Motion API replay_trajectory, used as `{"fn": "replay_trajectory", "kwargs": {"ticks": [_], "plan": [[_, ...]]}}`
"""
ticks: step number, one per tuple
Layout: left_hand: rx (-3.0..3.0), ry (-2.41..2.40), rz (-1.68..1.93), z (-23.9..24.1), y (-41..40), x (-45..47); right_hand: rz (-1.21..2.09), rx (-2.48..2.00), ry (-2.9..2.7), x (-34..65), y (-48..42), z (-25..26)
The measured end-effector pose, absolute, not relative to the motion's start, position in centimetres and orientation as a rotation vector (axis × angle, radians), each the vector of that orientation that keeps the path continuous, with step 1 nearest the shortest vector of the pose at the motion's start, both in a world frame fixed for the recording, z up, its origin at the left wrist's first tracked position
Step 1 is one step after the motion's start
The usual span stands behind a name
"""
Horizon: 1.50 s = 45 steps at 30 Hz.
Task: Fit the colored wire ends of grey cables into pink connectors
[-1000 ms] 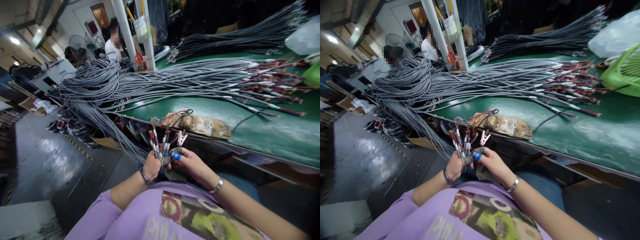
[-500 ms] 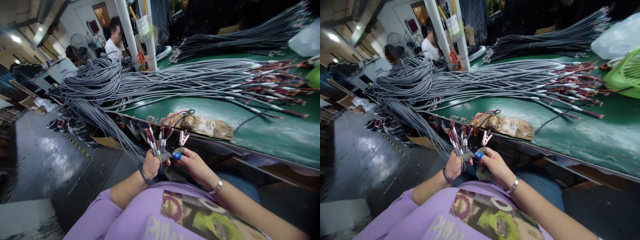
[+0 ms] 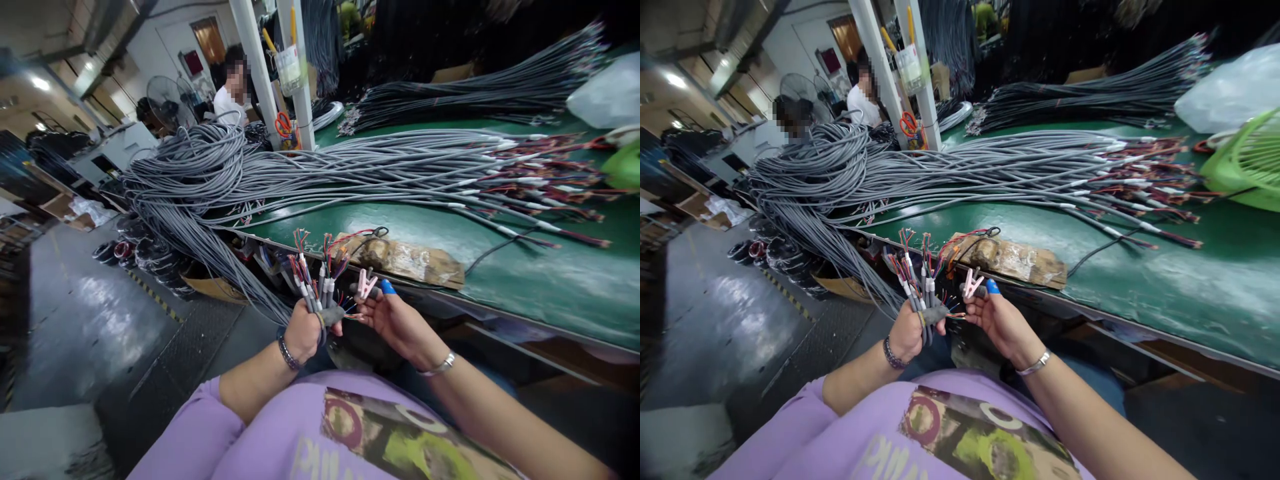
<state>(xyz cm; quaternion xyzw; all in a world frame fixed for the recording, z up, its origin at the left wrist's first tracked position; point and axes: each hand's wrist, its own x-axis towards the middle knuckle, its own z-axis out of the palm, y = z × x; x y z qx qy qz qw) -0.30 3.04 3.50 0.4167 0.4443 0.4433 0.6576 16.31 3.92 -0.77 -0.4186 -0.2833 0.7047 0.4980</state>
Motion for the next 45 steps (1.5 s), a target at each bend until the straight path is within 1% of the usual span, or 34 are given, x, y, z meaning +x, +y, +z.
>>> {"fn": "replay_trajectory", "kwargs": {"ticks": [6,10,11,12,16,20,25,45], "plan": [[0.977,0.956,0.941,3.9,3.7,0.6,1.604,-0.941,-0.737,16.3,5.0,-1.3],[0.981,0.917,0.893,4.0,4.1,1.1,1.396,-1.026,-0.811,15.9,4.7,-0.7],[0.984,0.908,0.892,4.0,4.2,1.3,1.388,-1.032,-0.818,15.8,4.7,-0.4],[0.987,0.901,0.894,3.9,4.3,1.4,1.425,-1.011,-0.813,15.6,4.7,-0.1],[0.982,0.893,0.914,3.7,4.6,1.9,1.746,-0.782,-0.720,15.1,4.9,0.9],[0.973,0.924,0.918,3.4,4.6,2.1,1.861,-0.601,-0.597,14.9,5.4,0.7],[0.934,0.975,0.940,3.1,4.4,2.1,1.865,-0.474,-0.501,14.9,5.7,-0.3],[0.952,0.977,0.946,3.0,3.8,1.9,1.844,-0.532,-0.450,14.4,5.3,-0.3]]}}
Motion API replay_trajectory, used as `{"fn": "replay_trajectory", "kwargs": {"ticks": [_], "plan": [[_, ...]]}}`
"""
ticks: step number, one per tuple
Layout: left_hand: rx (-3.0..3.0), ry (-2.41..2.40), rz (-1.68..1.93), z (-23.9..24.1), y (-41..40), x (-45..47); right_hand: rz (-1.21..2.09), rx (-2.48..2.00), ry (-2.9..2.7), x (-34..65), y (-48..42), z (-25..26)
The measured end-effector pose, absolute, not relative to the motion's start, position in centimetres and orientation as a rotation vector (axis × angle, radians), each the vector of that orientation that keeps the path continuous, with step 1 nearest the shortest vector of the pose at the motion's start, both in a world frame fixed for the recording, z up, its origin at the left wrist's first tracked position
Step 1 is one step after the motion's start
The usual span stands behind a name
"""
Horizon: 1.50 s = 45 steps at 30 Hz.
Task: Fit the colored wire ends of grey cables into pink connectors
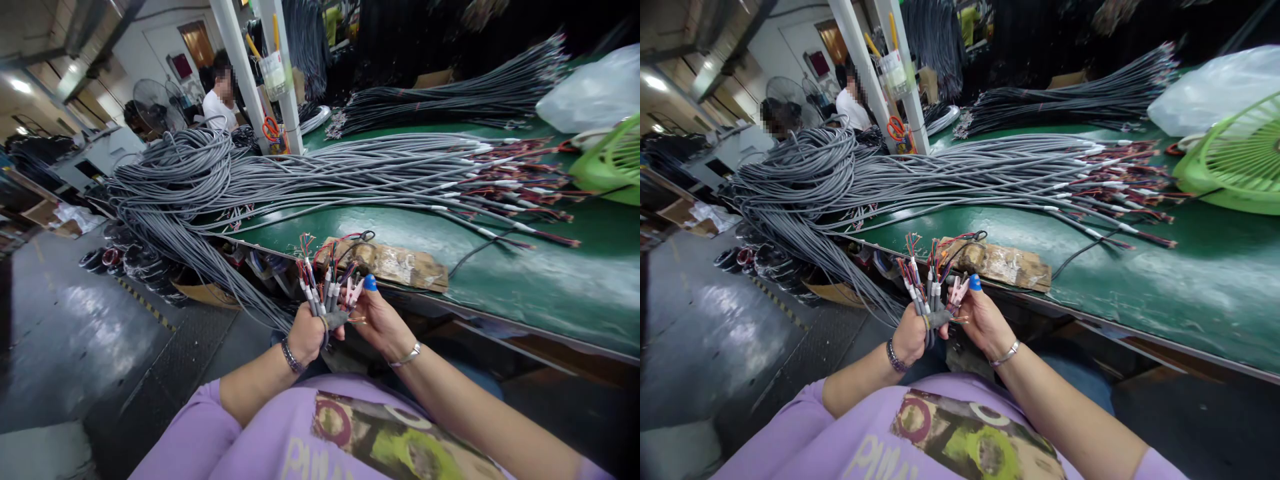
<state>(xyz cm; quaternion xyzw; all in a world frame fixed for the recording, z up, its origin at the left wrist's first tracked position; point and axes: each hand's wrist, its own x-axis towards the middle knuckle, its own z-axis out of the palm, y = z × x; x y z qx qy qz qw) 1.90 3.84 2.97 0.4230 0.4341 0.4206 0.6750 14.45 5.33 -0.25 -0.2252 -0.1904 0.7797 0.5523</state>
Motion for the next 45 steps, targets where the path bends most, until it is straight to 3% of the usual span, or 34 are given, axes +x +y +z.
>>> {"fn": "replay_trajectory", "kwargs": {"ticks": [21,45], "plan": [[1.051,1.031,1.139,2.9,2.7,1.4,1.764,-0.738,-0.536,15.9,4.6,0.1],[1.011,1.074,1.127,2.5,2.8,1.8,1.800,-0.643,-0.418,15.1,4.2,0.5]]}}
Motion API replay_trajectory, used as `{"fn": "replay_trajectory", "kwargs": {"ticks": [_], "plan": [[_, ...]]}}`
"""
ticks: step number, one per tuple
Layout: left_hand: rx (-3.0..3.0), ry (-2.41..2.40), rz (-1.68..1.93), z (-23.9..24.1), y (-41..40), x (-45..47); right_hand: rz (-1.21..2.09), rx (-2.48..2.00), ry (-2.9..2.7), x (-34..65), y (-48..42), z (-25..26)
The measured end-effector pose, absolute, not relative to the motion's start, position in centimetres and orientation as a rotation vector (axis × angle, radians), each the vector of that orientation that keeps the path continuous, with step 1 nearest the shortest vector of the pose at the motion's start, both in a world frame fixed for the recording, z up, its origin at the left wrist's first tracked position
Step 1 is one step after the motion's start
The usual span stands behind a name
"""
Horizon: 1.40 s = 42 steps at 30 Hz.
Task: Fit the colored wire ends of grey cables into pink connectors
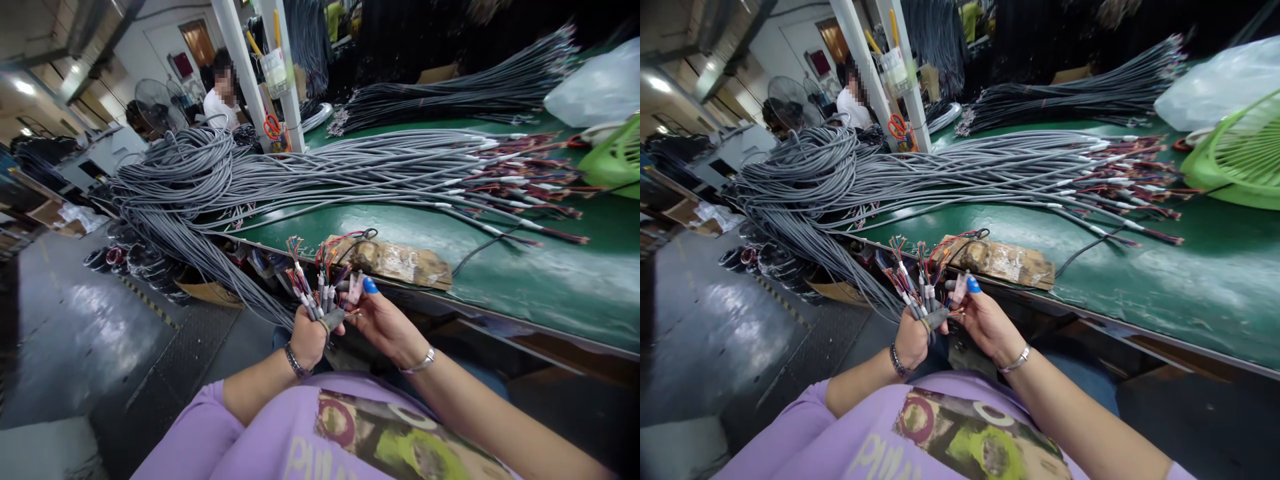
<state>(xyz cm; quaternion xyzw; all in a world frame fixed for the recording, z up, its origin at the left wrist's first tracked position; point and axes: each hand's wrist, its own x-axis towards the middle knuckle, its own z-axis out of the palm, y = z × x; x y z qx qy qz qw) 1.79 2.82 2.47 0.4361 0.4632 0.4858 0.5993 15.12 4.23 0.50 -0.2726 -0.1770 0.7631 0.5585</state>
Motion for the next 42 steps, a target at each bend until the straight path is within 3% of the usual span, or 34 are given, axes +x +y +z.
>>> {"fn": "replay_trajectory", "kwargs": {"ticks": [6,11,20,24,32,37,42], "plan": [[1.019,1.091,1.126,2.3,2.5,1.2,1.920,-0.740,-0.648,15.7,2.8,0.0],[1.069,1.110,1.073,1.8,2.2,0.9,1.797,-0.817,-0.828,15.1,2.2,1.1],[0.997,1.064,1.191,2.1,2.6,0.8,1.856,-0.821,-0.351,16.1,3.2,-0.9],[1.013,1.074,1.194,2.8,2.8,1.1,1.891,-0.769,-0.424,16.7,4.5,-0.8],[0.987,1.026,1.179,3.1,3.3,1.9,1.242,-1.045,-0.817,15.5,4.8,-0.8],[0.996,1.029,1.158,3.1,3.4,2.3,1.648,-0.811,-0.600,15.2,5.4,-0.7],[0.976,1.027,1.150,2.8,3.6,2.6,1.676,-0.733,-0.449,15.0,5.9,-0.5]]}}
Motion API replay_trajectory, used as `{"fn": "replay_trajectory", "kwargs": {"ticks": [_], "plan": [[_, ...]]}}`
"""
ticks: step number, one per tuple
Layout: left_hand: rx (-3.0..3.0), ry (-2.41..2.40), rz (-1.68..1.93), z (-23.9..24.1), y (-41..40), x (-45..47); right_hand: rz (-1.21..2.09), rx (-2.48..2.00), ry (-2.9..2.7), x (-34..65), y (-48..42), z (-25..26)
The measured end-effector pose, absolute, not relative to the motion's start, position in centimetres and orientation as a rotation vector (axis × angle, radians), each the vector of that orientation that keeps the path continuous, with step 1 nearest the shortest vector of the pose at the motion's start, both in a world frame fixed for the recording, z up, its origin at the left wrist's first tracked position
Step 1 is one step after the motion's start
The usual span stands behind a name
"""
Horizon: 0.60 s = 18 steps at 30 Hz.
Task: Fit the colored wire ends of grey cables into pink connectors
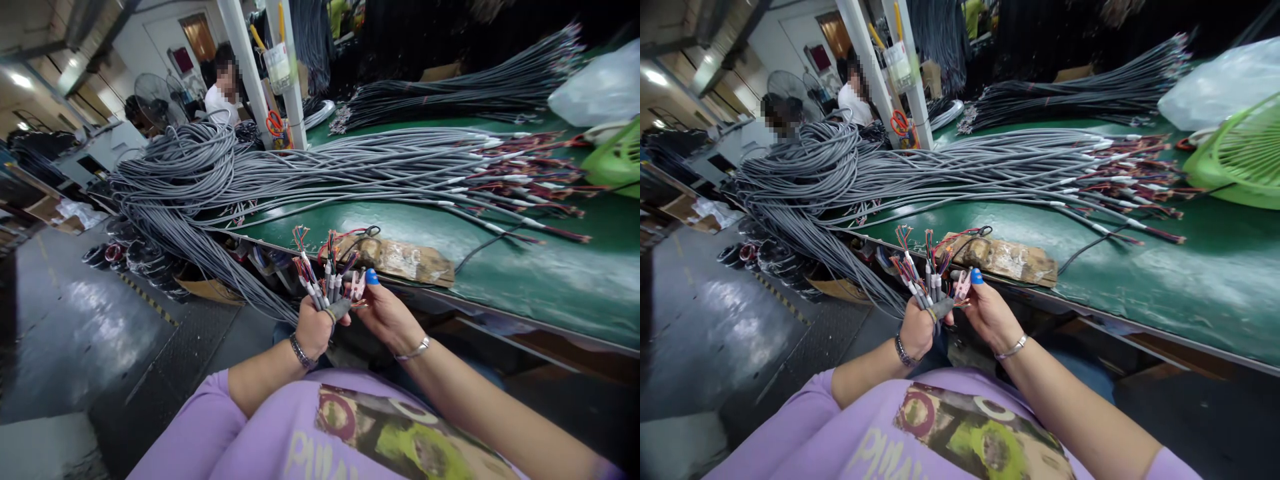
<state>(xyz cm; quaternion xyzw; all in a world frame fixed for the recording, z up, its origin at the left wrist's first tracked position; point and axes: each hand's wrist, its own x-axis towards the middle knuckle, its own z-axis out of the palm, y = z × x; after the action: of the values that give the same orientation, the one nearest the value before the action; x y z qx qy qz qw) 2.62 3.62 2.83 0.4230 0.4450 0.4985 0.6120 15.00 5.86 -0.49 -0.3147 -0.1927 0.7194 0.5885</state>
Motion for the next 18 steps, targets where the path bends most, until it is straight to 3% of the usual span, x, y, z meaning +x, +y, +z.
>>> {"fn": "replay_trajectory", "kwargs": {"ticks": [18], "plan": [[0.997,1.046,1.152,2.7,2.6,1.5,1.844,-0.650,-0.452,16.1,4.7,-1.2]]}}
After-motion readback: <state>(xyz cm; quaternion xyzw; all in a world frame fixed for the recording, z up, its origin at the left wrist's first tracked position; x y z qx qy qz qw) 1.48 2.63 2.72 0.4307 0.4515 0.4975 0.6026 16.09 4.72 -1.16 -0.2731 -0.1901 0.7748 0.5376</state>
